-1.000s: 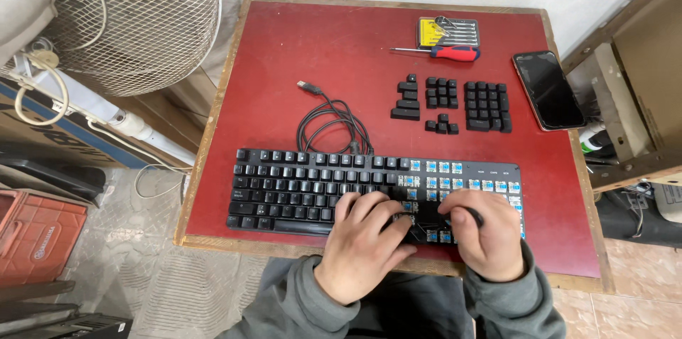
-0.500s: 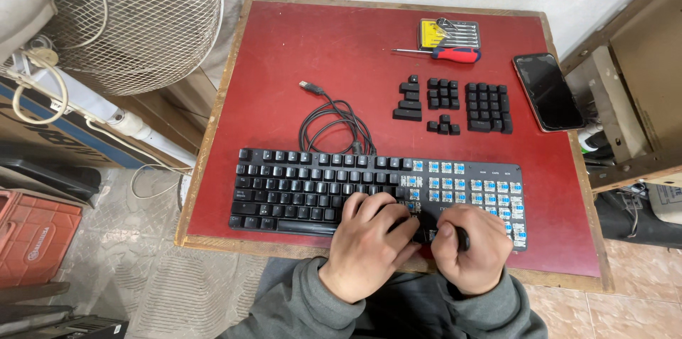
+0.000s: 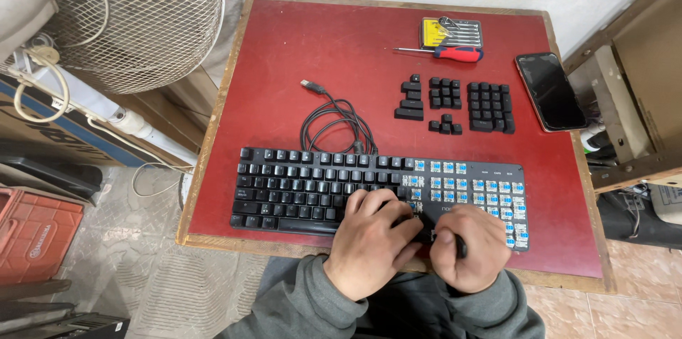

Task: The person uses a keycap puller to remove keycaps from a mechanical keyboard one by one. The removed keycaps are placed in organized groups on the red table surface next to the keyboard.

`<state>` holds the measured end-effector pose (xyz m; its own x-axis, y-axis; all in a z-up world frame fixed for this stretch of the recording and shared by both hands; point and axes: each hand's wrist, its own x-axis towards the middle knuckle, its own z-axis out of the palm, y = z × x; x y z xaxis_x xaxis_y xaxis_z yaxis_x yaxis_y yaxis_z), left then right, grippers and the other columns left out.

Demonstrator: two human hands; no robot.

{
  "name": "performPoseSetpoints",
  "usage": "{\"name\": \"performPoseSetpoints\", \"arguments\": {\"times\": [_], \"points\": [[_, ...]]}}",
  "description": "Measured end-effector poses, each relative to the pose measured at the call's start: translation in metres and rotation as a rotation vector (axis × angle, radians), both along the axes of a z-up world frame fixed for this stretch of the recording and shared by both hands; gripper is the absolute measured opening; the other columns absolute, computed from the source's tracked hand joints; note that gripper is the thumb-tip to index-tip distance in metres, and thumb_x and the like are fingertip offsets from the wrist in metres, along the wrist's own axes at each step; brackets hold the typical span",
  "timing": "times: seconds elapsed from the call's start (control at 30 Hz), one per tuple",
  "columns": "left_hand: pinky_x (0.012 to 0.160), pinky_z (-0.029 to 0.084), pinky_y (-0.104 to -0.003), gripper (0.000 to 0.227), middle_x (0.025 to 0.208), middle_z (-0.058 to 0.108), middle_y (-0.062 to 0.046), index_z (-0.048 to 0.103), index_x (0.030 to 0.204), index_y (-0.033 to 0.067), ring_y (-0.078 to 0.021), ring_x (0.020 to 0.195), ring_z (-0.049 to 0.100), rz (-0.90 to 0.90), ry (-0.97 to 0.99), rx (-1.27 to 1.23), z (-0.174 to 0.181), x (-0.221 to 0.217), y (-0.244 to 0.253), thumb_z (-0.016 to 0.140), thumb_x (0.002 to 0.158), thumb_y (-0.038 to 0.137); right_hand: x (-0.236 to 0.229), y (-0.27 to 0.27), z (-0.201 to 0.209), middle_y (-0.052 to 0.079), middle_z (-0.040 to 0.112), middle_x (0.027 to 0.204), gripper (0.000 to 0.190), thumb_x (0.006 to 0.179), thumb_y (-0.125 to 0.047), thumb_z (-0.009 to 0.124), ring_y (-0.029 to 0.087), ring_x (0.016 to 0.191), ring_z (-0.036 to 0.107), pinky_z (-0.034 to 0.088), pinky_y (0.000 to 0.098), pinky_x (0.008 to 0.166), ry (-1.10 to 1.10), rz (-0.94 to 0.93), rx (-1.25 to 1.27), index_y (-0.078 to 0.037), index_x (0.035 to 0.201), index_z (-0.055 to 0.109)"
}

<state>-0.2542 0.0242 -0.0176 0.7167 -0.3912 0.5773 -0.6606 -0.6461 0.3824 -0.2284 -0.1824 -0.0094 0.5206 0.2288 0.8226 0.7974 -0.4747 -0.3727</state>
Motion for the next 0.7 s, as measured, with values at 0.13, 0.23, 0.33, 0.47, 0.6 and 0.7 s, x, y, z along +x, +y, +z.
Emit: {"name": "performPoseSetpoints", "arguments": {"times": [0.13, 0.23, 0.33, 0.47, 0.6, 0.7], "points": [[0.103, 0.045, -0.059, 0.020, 0.121, 0.077, -0.001, 0.080, 0.120, 0.0156, -0.0357, 0.127, 0.066, -0.011, 0.013, -0.032, 0.002, 0.001, -0.001, 0.088, 0.106, 0.028, 0.001, 0.004, 0.003, 0.011, 0.055, 0.065, 0.052, 0.123, -0.024, 0.049, 0.026, 0.052, 0.055, 0.043, 0.0387, 0.052, 0.021, -0.053, 0.117, 0.002, 0.081, 0.063], [0.105, 0.043, -0.058, 0.020, 0.121, 0.080, 0.001, 0.080, 0.118, 0.0149, -0.0331, 0.127, 0.068, -0.032, 0.056, -0.085, 0.003, 0.005, -0.001, 0.086, 0.106, 0.029, 0.002, 0.003, -0.001, 0.009, 0.048, 0.062, 0.052, 0.124, -0.027, 0.050, 0.023, 0.049, 0.049, 0.038, 0.0362, 0.051, 0.010, -0.025, 0.249, 0.002, 0.081, 0.059], [0.111, 0.039, -0.052, 0.029, 0.118, 0.085, 0.006, 0.085, 0.120, 0.0192, -0.0276, 0.127, 0.070, -0.040, 0.154, -0.134, 0.000, 0.009, 0.002, 0.093, 0.103, 0.041, -0.001, 0.004, 0.004, 0.008, 0.064, 0.069, 0.057, 0.132, -0.035, 0.045, 0.014, 0.050, 0.054, 0.037, 0.0300, 0.050, 0.094, -0.263, 0.338, -0.003, 0.090, 0.065], [0.105, 0.054, -0.041, 0.033, 0.117, 0.086, 0.002, 0.085, 0.128, 0.0185, -0.0217, 0.120, 0.081, -0.173, 0.480, -0.406, 0.014, 0.010, 0.007, 0.085, 0.108, 0.045, 0.003, 0.007, 0.021, 0.007, 0.048, 0.072, 0.052, 0.127, -0.048, 0.060, 0.015, 0.056, 0.043, 0.037, 0.0318, 0.058, 0.288, -0.177, 0.779, -0.007, 0.095, 0.058], [0.093, 0.068, -0.029, 0.032, 0.126, 0.086, -0.001, 0.083, 0.133, 0.0105, -0.0134, 0.110, 0.080, -0.215, 0.870, -0.729, 0.022, 0.007, 0.002, 0.083, 0.110, 0.032, 0.001, 0.004, 0.023, 0.012, 0.057, 0.073, 0.044, 0.125, -0.042, 0.059, 0.017, 0.057, 0.048, 0.035, 0.0282, 0.055, 0.367, -0.217, 0.829, -0.009, 0.096, 0.059], [0.071, 0.072, -0.032, 0.031, 0.121, 0.089, -0.023, 0.068, 0.141, 0.0024, -0.0284, 0.120, 0.090, -0.324, 1.145, -0.969, 0.024, 0.007, -0.002, 0.074, 0.118, 0.022, 0.002, 0.005, 0.018, 0.008, 0.049, 0.074, 0.051, 0.130, -0.047, 0.059, 0.016, 0.057, 0.046, 0.043, 0.0332, 0.061, 0.201, -0.083, 0.737, -0.005, 0.100, 0.057]]}}
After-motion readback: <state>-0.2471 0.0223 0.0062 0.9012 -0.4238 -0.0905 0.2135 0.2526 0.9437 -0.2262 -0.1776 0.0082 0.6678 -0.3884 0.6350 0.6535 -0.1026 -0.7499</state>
